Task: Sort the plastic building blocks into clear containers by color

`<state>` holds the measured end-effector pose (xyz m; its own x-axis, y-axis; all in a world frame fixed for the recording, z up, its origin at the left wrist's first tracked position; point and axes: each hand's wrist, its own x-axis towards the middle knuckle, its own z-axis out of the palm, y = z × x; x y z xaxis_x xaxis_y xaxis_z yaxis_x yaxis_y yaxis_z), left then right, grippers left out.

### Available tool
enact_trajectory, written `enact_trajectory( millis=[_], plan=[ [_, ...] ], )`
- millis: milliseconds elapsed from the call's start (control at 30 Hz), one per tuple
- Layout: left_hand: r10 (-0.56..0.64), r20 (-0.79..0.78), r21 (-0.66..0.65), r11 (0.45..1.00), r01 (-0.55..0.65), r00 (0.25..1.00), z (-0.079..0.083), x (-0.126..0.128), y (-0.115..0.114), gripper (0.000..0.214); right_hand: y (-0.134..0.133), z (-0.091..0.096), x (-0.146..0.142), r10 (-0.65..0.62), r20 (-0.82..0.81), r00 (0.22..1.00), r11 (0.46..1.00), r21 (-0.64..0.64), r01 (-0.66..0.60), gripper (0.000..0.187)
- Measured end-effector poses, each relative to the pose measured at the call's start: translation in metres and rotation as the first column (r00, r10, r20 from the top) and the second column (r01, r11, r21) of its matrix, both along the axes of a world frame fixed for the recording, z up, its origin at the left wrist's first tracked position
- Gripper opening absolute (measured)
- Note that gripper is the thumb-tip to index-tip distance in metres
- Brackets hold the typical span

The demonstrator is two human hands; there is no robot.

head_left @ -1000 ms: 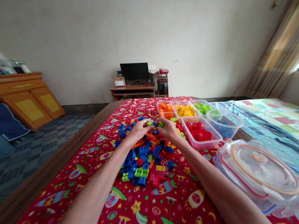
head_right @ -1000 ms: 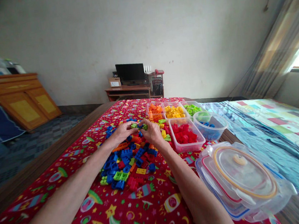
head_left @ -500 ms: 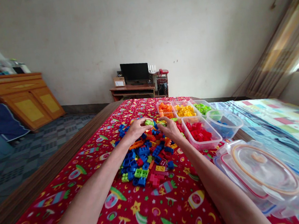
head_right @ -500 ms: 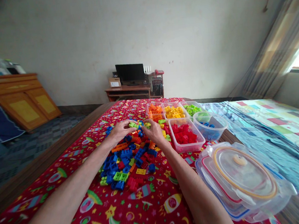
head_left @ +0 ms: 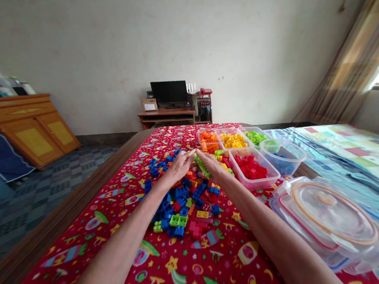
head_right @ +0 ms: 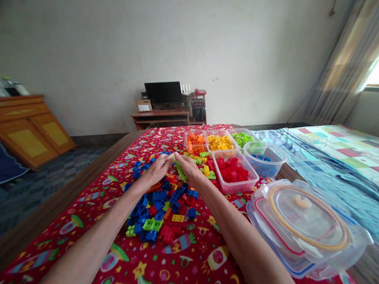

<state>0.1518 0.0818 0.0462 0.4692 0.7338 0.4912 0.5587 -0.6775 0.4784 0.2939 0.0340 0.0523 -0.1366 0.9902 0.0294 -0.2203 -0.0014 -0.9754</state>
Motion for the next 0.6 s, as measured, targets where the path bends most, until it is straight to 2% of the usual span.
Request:
enact_trajectory(
  millis=[133, 233, 333, 433, 533, 600],
  plan=[
    [-0.099, -0.029, 0.089, 0.991, 0.101, 0.995, -0.009, 0.001, 0.000, 0.050, 0.002, 0.000, 0.001, -0.045, -0.098, 0.994, 0.996, -0.078, 0.038, 0.029],
    [-0.150, -0.041, 0.075, 0.985, 0.153, 0.988, -0.009, 0.000, 0.001, 0.048, 0.002, 0.001, 0.001, -0.093, -0.087, 0.992, 0.995, -0.051, 0.089, 0.019],
    [-0.105, -0.041, 0.042, 0.993, 0.107, 0.994, -0.008, -0.005, 0.006, 0.050, 0.002, 0.003, -0.001, -0.161, -0.052, 0.986, 0.987, -0.010, 0.160, 0.011],
    [-0.043, -0.084, 0.068, 0.996, 0.049, 0.996, -0.015, -0.011, 0.014, 0.049, 0.003, 0.003, -0.001, -0.223, -0.024, 0.974, 0.975, -0.008, 0.223, 0.009],
    [0.038, -0.285, 0.135, 0.991, 0.001, 0.958, -0.026, -0.012, 0.018, 0.037, 0.004, 0.006, 0.001, -0.262, 0.042, 0.964, 0.964, 0.044, 0.261, 0.013],
    [0.057, -0.412, 0.163, 0.987, 0.012, 0.910, -0.032, -0.010, 0.017, 0.030, 0.003, 0.011, 0.005, -0.300, 0.120, 0.946, 0.949, 0.138, 0.283, 0.015]
  ],
)
